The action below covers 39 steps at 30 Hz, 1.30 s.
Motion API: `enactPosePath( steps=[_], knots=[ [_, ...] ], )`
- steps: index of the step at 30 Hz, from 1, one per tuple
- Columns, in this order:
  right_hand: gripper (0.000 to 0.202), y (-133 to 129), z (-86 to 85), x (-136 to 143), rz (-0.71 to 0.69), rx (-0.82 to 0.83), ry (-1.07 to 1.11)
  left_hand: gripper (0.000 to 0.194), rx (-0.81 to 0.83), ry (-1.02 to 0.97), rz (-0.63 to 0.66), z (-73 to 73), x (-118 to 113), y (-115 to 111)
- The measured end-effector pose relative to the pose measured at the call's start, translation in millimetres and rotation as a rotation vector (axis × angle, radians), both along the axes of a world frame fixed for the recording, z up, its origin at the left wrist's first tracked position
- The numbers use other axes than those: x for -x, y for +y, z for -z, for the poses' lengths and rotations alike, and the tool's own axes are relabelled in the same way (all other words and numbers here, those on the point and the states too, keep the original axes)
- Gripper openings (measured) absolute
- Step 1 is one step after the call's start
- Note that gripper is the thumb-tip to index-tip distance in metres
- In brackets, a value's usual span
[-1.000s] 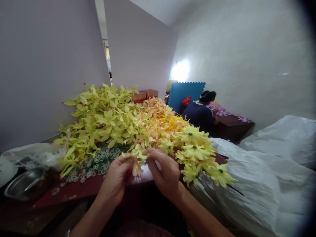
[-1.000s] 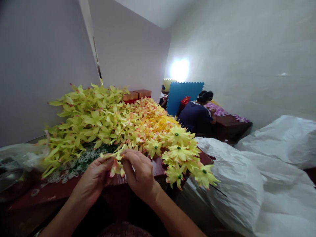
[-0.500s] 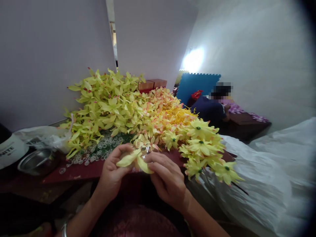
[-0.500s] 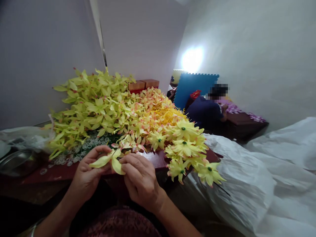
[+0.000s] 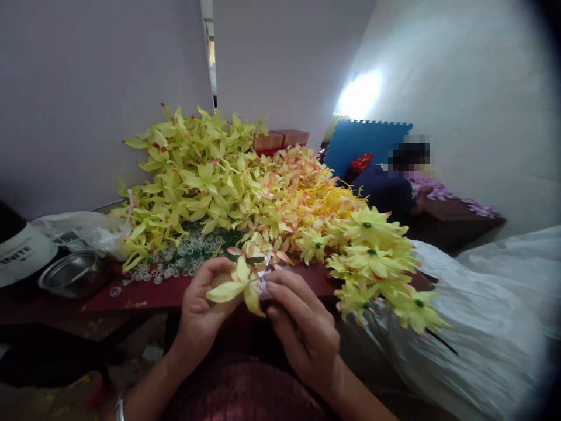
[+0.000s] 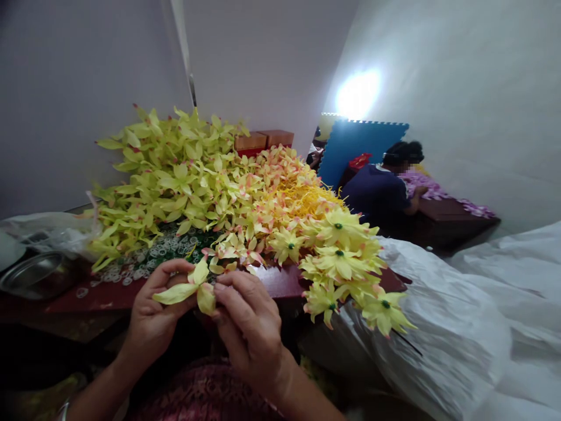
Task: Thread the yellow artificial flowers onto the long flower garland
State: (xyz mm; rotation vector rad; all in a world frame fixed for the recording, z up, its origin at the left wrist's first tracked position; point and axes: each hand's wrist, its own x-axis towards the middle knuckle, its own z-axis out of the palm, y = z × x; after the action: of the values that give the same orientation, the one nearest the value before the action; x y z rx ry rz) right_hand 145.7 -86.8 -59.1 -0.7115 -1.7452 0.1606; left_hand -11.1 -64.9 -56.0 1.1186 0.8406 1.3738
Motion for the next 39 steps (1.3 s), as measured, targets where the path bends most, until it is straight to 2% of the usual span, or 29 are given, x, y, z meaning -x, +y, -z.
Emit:
enactPosePath(
  steps=[3,7,12,17,21,25,27,29,32,39],
  knots=[
    [0.050,3,-1.0,5,-0.025,0.023,-0.008,0.035,0.007,0.018,-0.031,-1.7,-3,-4],
    [0.040,7,2.3,9,0.026,0.117,0.056,0.034,-0.012,0.052,-0.155,-4.3,-7,-11],
    [0.036,7,2.0,13,0.046,0.077,-0.056,0.034,-0.068,0.126,-0.260,-0.3,-8,-17],
    [0.036,5,3.4,17,0.073,0.018,-0.024,0.036,-0.205,0.207,-0.411,10.6,-5,-19],
    [0.038,4,6.3,20,0.058,0.032,-0.002,0.048,-0.294,0.286,-0.316,22.4,3,-16],
    [0.037,4,8.7,24,0.032,0.041,0.008,0.044,-0.276,0.423,-0.437,27.9,7,-15],
    [0.034,4,8.9,27,0.037,0.036,0.003,0.044,-0.284,0.457,-0.418,27.5,7,-15],
    [0.031,5,8.7,28,0.049,0.029,-0.009,0.046,-0.342,0.468,-0.402,26.4,7,-16],
    [0.028,5,8.0,30,0.062,0.014,-0.058,0.048,-0.421,0.509,-0.469,26.4,10,-16],
    [0.028,6,5.1,34,0.103,-0.116,-0.125,0.043,-0.618,0.599,-0.537,40.0,18,-13]
  ],
)
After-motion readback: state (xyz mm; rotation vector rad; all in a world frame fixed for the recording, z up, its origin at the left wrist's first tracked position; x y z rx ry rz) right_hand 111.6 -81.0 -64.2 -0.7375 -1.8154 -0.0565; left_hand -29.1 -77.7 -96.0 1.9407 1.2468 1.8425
